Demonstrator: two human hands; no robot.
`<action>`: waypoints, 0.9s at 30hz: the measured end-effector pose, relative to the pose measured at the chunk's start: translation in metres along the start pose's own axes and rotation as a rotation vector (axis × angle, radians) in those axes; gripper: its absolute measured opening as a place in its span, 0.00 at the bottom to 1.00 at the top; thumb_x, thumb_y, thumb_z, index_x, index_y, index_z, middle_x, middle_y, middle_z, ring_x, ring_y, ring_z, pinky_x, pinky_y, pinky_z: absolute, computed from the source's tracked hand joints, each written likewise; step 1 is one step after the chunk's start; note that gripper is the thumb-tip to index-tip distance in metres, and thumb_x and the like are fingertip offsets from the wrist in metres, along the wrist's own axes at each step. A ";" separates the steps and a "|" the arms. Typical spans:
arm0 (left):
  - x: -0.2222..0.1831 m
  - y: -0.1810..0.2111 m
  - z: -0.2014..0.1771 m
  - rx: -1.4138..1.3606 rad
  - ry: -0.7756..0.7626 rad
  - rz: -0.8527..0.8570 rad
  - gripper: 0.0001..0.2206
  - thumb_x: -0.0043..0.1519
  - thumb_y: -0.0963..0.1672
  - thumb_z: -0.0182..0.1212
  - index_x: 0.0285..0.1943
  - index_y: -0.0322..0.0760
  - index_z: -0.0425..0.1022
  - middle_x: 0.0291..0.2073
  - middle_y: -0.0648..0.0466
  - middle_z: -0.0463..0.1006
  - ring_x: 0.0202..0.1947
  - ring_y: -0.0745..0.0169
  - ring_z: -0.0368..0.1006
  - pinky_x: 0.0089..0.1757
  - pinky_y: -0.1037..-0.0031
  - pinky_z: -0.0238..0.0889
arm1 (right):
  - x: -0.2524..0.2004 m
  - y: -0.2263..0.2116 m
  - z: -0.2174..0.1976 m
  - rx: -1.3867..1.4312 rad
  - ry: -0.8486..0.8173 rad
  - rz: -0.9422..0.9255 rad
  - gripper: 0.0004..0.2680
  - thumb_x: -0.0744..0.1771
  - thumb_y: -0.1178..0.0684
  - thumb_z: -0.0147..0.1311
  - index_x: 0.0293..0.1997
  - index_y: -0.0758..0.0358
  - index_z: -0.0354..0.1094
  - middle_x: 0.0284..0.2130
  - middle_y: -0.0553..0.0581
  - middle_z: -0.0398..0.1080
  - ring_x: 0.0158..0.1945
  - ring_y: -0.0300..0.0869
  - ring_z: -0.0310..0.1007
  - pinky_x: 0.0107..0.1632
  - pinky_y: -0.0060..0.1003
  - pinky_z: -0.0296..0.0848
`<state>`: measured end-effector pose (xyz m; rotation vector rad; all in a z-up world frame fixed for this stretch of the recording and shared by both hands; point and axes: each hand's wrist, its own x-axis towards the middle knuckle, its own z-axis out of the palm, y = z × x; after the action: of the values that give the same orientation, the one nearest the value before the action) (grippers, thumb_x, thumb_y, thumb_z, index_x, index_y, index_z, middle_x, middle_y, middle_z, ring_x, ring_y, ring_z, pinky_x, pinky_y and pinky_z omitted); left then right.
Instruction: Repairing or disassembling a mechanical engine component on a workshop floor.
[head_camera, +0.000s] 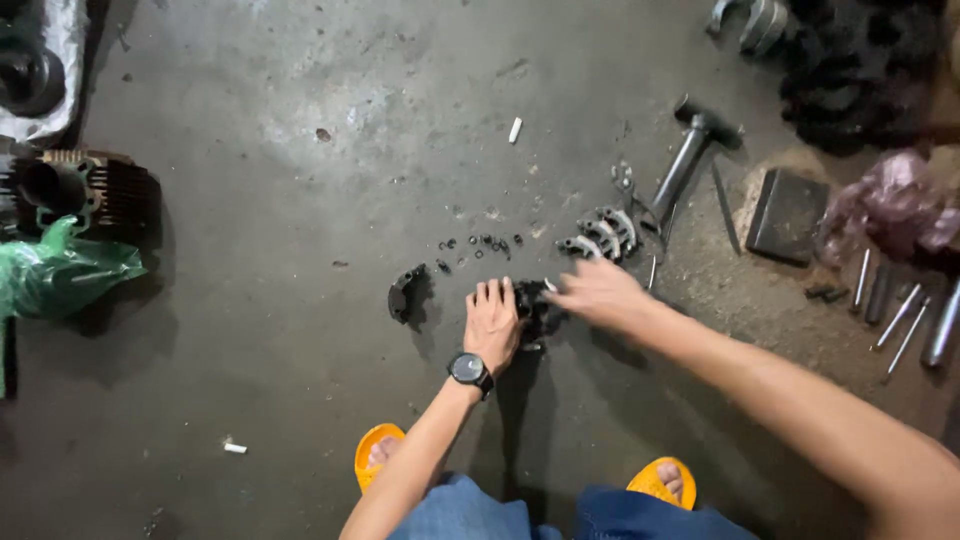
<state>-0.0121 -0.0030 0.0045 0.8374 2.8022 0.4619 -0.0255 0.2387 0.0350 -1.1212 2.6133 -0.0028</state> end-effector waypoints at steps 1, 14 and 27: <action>0.003 0.002 -0.002 -0.022 0.019 0.005 0.34 0.52 0.45 0.68 0.66 0.19 0.64 0.51 0.39 0.70 0.52 0.40 0.65 0.53 0.54 0.59 | -0.008 0.005 0.001 -0.003 0.007 0.018 0.19 0.62 0.53 0.54 0.60 0.42 0.70 0.34 0.54 0.72 0.38 0.49 0.72 0.35 0.44 0.71; 0.006 0.003 -0.017 -0.076 -0.008 0.007 0.35 0.54 0.48 0.70 0.66 0.21 0.64 0.50 0.40 0.68 0.52 0.41 0.64 0.52 0.56 0.58 | -0.111 -0.113 0.046 0.345 0.439 0.810 0.21 0.63 0.53 0.60 0.62 0.64 0.64 0.43 0.64 0.69 0.46 0.57 0.71 0.46 0.47 0.73; 0.009 0.004 -0.021 -0.012 -0.028 0.041 0.35 0.53 0.47 0.69 0.66 0.21 0.63 0.52 0.39 0.69 0.53 0.41 0.64 0.51 0.55 0.59 | 0.009 -0.061 0.027 0.605 0.481 0.600 0.13 0.62 0.56 0.62 0.47 0.68 0.68 0.40 0.68 0.69 0.48 0.61 0.69 0.51 0.51 0.70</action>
<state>-0.0223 0.0001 0.0254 0.8940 2.7583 0.4688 0.0193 0.1935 0.0136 -0.1193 2.9155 -0.9600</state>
